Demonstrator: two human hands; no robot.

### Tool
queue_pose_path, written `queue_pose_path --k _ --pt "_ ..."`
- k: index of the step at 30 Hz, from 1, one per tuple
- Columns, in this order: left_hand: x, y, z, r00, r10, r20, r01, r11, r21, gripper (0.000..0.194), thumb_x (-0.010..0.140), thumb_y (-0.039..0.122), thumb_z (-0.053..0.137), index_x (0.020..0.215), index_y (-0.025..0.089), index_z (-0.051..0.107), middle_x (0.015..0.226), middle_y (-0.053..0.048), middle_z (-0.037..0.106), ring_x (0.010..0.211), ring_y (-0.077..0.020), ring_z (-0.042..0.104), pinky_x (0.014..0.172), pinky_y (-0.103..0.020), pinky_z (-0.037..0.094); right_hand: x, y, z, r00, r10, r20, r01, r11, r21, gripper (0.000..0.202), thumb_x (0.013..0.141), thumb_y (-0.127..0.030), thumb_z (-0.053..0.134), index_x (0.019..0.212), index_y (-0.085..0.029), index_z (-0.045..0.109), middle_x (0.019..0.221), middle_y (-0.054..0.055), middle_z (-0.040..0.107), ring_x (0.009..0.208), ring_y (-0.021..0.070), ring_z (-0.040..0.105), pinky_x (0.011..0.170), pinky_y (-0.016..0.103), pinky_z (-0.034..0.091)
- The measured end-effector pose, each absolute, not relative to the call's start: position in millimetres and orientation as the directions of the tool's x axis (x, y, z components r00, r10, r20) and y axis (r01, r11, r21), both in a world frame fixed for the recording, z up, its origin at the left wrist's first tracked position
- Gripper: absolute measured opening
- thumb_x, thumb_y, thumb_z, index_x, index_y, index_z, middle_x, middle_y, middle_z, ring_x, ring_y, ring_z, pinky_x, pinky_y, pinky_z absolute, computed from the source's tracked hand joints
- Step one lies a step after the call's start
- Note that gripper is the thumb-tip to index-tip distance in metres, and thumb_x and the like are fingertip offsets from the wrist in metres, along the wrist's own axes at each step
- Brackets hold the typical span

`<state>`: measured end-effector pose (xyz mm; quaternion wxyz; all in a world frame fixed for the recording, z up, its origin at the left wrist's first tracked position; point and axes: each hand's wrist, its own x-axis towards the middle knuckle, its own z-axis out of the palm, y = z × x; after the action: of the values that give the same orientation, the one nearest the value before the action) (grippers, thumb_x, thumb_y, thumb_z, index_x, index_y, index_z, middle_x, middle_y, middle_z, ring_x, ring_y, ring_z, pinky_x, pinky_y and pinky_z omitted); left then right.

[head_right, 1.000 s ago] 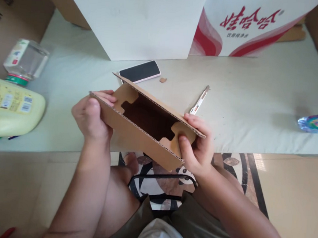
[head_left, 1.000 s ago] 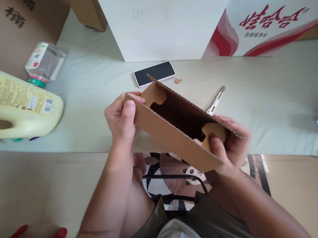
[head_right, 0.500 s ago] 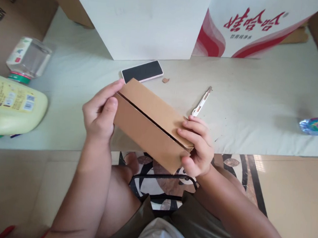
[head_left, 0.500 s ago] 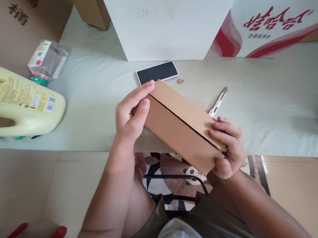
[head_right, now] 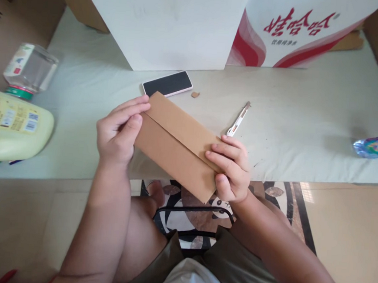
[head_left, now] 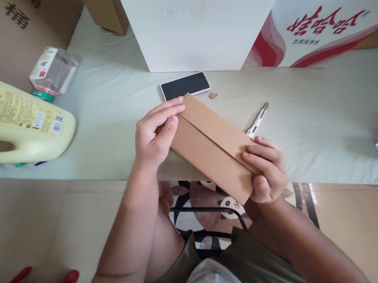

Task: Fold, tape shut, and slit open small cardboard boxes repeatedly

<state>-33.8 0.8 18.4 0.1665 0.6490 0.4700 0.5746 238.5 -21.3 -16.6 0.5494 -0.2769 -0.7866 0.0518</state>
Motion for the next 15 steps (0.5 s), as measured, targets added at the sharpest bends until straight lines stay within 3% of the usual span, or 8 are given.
queue_pose_path --k 6,15 --pt "-34.1 2.8 16.9 -0.115 0.789 0.604 0.372 -0.529 0.762 0.022 0.098 0.03 0.063 0.114 0.033 0.078 0.124 0.003 0.078 0.121 -0.0183 0.071 0.113 -0.038 0.056 239.7 -19.3 -21.4 -0.211 0.509 0.835 0.363 0.834 -0.416 0.047 0.099 -0.039 0.039 0.131 -0.023 0.069 0.116 0.009 0.069 0.12 0.0309 0.064 0.105 0.055 0.056" --pt "-34.1 0.1 18.8 -0.089 0.806 0.585 0.41 -0.505 0.759 0.024 0.1 0.032 0.06 0.116 0.033 0.077 0.129 0.003 0.076 0.126 -0.0196 0.069 0.115 -0.042 0.055 238.0 -21.0 -21.5 -0.222 0.506 0.834 0.393 0.829 -0.398 0.047 0.099 -0.041 0.036 0.13 -0.028 0.069 0.114 0.007 0.069 0.116 0.0299 0.065 0.102 0.055 0.057"
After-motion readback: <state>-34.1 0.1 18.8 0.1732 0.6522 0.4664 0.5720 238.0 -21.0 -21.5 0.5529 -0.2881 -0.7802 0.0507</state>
